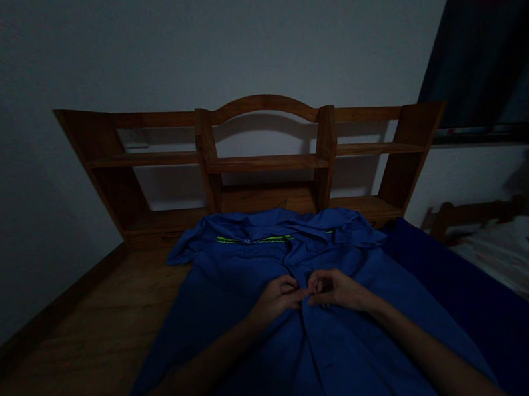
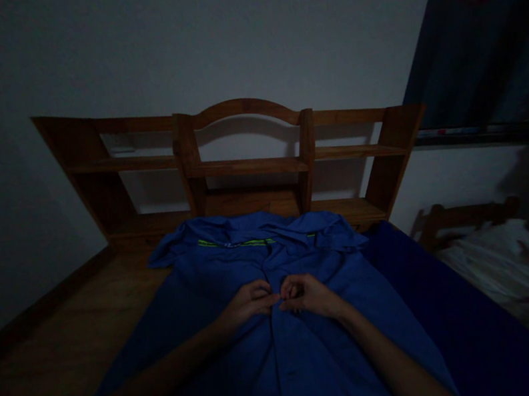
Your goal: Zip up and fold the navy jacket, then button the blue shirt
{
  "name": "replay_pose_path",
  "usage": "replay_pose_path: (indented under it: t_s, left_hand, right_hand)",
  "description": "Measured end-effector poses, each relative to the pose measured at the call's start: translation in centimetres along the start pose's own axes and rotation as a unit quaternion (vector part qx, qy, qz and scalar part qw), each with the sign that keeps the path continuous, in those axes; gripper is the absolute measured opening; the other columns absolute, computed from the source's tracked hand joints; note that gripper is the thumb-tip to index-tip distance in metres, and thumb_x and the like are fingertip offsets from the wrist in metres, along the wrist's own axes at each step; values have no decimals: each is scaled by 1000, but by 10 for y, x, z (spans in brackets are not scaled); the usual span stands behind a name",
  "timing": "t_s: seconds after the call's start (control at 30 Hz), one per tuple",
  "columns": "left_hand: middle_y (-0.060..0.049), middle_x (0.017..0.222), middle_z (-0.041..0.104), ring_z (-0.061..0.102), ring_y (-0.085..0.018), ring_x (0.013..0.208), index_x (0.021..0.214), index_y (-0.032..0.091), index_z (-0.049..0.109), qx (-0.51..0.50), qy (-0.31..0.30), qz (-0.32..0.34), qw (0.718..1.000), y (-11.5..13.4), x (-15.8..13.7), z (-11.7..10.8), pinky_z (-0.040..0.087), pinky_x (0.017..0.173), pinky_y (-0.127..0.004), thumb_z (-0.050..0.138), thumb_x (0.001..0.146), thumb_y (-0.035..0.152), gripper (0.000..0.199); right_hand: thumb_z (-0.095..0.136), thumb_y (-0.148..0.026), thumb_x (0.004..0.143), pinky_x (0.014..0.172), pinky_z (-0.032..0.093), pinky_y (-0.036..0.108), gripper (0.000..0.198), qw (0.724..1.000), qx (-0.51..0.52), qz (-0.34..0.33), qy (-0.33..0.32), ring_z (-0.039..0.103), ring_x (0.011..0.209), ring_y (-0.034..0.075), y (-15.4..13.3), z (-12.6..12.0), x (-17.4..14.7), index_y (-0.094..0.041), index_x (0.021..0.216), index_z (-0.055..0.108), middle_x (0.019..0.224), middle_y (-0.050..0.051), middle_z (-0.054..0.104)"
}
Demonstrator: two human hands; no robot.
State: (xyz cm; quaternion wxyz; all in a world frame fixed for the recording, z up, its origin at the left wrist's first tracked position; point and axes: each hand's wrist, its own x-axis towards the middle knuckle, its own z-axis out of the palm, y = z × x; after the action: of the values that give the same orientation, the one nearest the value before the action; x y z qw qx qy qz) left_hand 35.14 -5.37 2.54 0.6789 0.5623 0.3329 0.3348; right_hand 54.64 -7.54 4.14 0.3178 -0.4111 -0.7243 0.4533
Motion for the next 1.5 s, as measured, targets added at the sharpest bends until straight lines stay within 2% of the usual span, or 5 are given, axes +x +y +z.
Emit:
replay_pose_path:
  t_s: [0.27, 0.6, 0.87, 1.23, 1.5]
  left_hand:
    - [3, 61, 49, 43, -6, 53, 86, 10, 45, 75, -7, 36, 996, -5, 3, -6, 29, 50, -18, 76, 58, 34, 48]
    - [1, 63, 53, 49, -9, 56, 82, 11, 44, 1, 6, 6, 1000, -1, 2, -3, 35, 55, -21, 76, 56, 31, 46]
    - [2, 61, 49, 46, -8, 56, 84, 9, 46, 51, 5, 23, 998, 2, 0, -3, 33, 54, -21, 71, 59, 25, 38]
    - [-3, 74, 53, 53, -11, 64, 85, 10, 45, -25, 34, -22, 999, 8, -4, 2, 38, 61, -24, 72, 56, 28, 44]
    - [0, 67, 48, 49, -9, 60, 77, 11, 46, -27, 22, -22, 999, 7, -2, 0, 34, 57, -22, 71, 56, 26, 36]
  right_hand:
    - [72, -28, 67, 59, 38, 20, 26, 998, -35, -37, 24, 48, 65, 9, 1, 2, 1, -12, 81, 58, 71, 0, 53]
    - [72, -28, 67, 61, 38, 21, 25, 998, -35, -35, 29, 48, 67, 10, -4, 3, 1, -12, 80, 58, 71, 0, 53]
    - [72, -31, 68, 62, 39, 21, 28, 997, -50, -44, 31, 48, 69, 10, -1, 3, 1, -13, 82, 57, 74, 0, 54]
    - [72, -31, 68, 63, 38, 21, 29, 998, -41, -39, 30, 48, 70, 10, -1, 5, 1, -13, 83, 56, 75, 0, 52]
    - [70, -30, 70, 62, 38, 21, 27, 998, -36, -36, 23, 47, 69, 10, -3, 4, -1, -13, 85, 56, 76, 1, 52]
